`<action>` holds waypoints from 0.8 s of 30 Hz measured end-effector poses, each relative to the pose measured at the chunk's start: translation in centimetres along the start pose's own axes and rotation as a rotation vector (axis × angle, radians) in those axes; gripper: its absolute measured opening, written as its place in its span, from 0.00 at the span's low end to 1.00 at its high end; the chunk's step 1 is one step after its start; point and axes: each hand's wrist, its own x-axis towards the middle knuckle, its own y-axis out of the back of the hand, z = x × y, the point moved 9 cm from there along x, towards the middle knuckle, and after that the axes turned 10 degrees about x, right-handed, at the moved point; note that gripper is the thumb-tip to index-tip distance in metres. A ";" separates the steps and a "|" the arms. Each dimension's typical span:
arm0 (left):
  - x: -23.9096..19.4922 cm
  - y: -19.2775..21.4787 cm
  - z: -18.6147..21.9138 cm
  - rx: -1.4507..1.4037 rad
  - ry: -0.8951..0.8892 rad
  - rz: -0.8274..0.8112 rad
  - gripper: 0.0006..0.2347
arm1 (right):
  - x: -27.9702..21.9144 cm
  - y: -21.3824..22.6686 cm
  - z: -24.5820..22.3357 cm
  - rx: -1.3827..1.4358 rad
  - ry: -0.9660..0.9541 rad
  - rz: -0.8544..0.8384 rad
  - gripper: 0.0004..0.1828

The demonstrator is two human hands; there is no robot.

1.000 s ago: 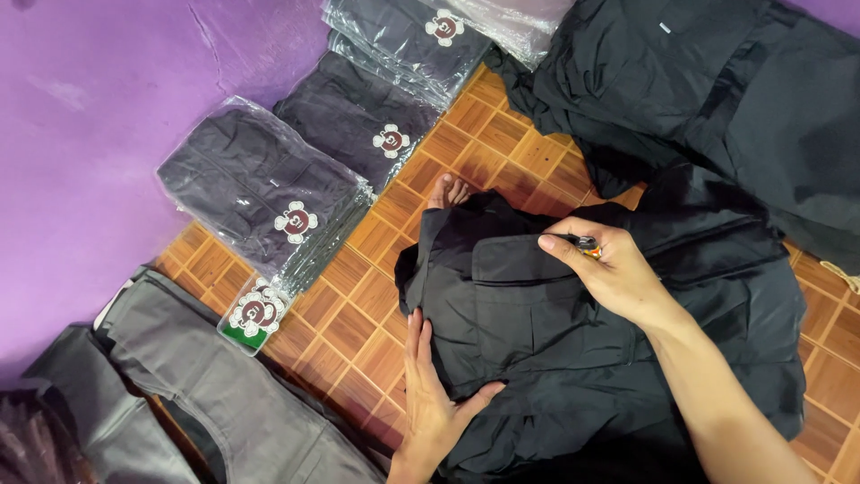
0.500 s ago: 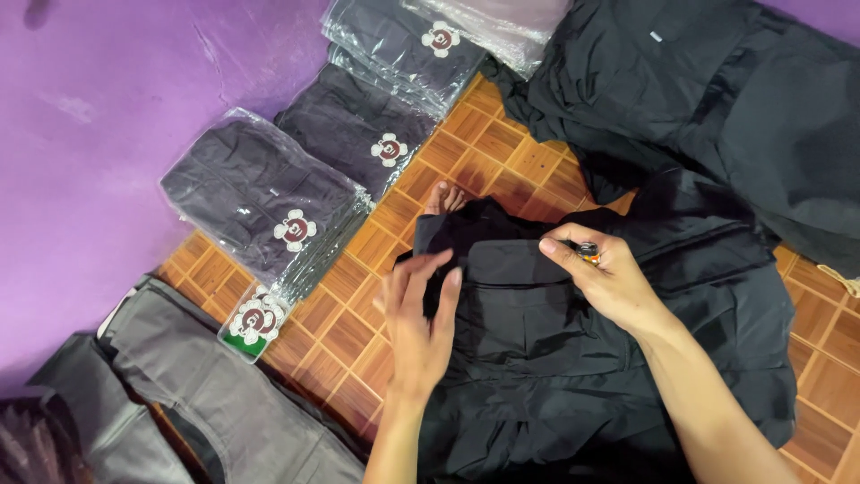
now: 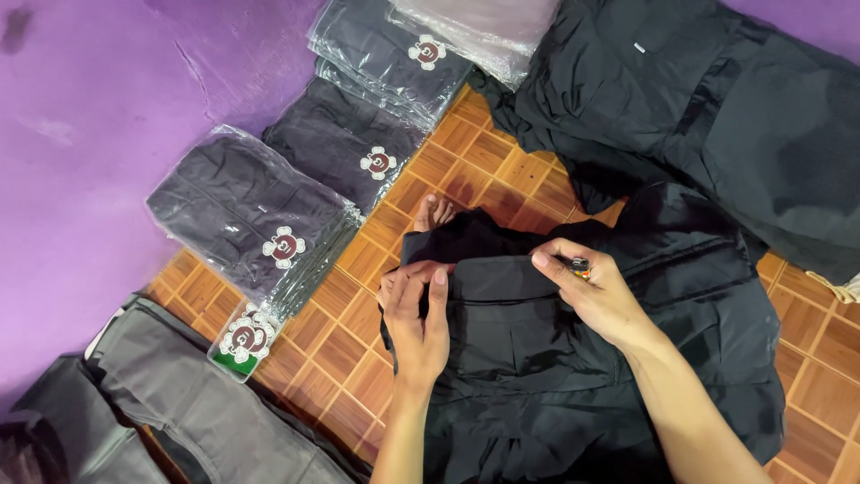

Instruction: The person sits on the floor and uses scissors to cut a thread on a black jacket. They then use a lighter to melt the cut thread ends and inspect the jacket's zipper and pockets.

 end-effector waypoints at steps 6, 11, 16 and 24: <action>-0.5 -0.9 -1.5 0.071 -0.108 0.012 0.12 | 0.3 0.4 0.2 0.073 -0.006 0.040 0.09; -0.7 -1.2 -1.3 0.088 -0.164 0.017 0.12 | 0.6 1.2 0.8 0.109 0.001 0.054 0.07; -0.9 -1.1 -1.1 0.051 -0.209 0.020 0.10 | 0.5 0.9 0.3 0.154 0.075 -0.009 0.06; -1.0 -1.2 -1.8 0.039 -0.204 0.030 0.12 | 0.4 0.9 -0.8 0.242 0.144 0.090 0.07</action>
